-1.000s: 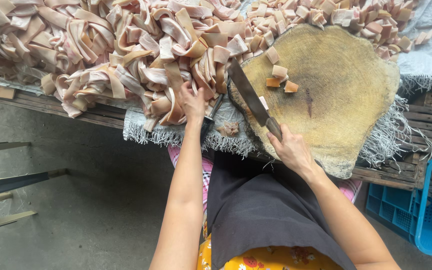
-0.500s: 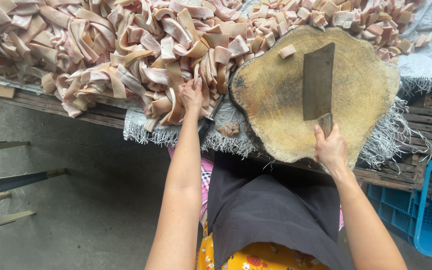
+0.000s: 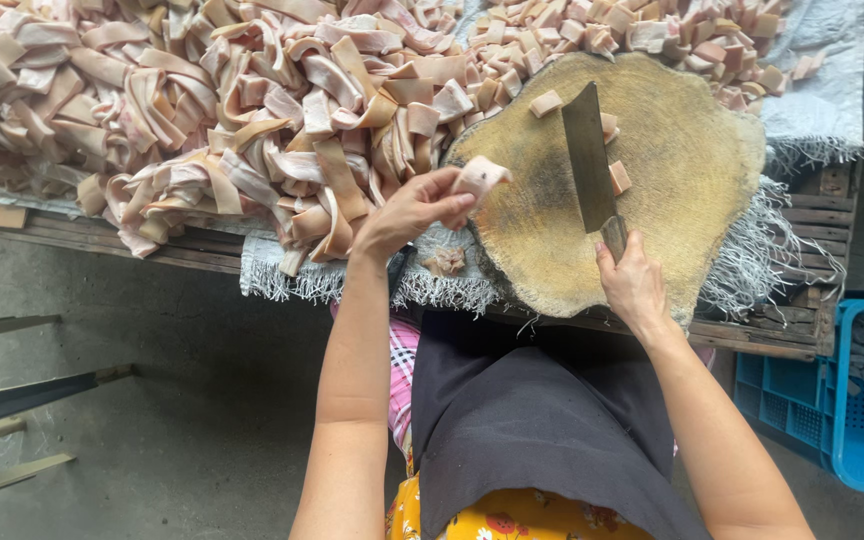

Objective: The person uses a large cleaver to chop strips of pale meat into small cubes on a wooden cutting board. They repeatedly pick up strips from a pile on the left, slice them into uniform pieces, and occasionally push the cut pieces aside.

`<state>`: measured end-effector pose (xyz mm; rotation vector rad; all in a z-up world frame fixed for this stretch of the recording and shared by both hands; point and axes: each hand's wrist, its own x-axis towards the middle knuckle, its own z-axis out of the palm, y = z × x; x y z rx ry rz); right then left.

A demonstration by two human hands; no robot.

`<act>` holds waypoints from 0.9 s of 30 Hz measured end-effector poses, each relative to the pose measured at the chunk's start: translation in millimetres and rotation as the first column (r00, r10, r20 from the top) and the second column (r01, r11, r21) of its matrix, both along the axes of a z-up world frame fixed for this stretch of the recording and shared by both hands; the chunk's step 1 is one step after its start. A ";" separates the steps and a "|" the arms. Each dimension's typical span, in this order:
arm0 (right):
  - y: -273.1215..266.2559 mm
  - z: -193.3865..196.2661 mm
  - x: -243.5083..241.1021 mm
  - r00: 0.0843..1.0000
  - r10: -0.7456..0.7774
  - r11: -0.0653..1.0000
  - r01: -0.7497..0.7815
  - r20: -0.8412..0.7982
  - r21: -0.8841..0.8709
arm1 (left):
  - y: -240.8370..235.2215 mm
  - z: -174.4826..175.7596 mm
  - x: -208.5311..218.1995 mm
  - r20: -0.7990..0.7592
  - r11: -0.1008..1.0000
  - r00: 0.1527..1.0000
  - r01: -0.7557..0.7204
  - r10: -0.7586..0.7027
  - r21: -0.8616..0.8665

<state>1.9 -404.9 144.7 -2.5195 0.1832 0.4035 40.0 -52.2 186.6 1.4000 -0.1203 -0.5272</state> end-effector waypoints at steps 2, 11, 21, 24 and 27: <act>0.3 -1.6 -0.1 1.000 0.007 1.000 -0.007 0.000 -0.004 | -16.2 -18.2 5.4 -0.012 0.997 0.997 0.071 -0.071 -0.033; 1.4 -7.8 -2.5 0.995 0.057 0.998 -0.058 0.083 0.015 | -59.6 -74.3 -14.7 0.383 0.366 0.923 -0.367 0.033 0.855; 2.5 -10.6 -4.7 0.995 0.047 0.998 -0.051 0.093 0.046 | -106.0 -121.3 -23.5 0.540 0.504 0.821 -0.392 -0.186 0.769; 2.1 -10.9 -6.1 0.995 0.048 0.998 -0.051 0.092 0.037 | -104.2 -126.9 -32.8 0.643 0.508 0.747 -0.492 -0.171 0.707; 4.4 -10.2 -6.0 0.994 0.051 0.999 -0.052 0.097 0.011 | -104.0 -128.5 -39.2 0.704 0.454 0.690 -0.580 -0.167 0.676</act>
